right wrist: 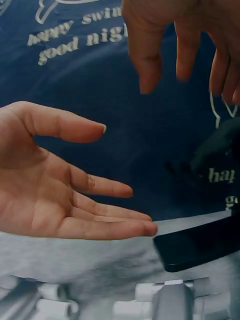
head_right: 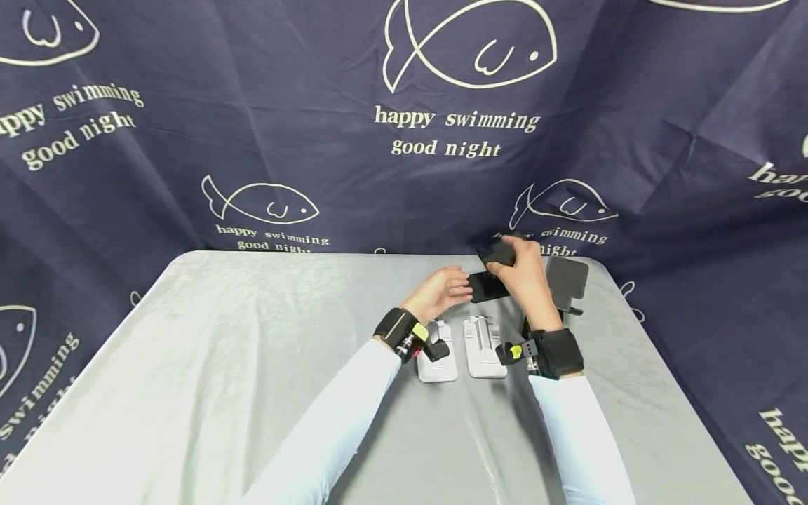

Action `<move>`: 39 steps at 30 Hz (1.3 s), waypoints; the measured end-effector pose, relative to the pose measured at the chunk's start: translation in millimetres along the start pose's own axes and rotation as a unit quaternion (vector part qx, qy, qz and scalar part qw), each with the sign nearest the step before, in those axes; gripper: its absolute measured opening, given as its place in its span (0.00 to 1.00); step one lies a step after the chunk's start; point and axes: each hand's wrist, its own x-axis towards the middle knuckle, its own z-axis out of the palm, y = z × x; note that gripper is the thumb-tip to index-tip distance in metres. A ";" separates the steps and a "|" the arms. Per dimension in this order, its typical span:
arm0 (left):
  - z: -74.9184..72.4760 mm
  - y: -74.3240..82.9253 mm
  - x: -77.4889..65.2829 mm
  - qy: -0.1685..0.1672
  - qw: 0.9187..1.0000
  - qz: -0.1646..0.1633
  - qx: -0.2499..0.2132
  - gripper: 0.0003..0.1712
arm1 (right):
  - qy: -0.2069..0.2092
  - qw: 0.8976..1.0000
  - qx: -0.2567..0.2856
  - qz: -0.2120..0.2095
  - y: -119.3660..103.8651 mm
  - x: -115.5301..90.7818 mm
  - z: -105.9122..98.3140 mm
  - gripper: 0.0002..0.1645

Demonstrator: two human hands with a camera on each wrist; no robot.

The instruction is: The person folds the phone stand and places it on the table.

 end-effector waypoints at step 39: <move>35.5 -27.7 37.5 -0.007 0.961 0.030 -0.273 0.20 | 0.206 0.882 0.359 0.224 53.1 47.2 52.4 0.29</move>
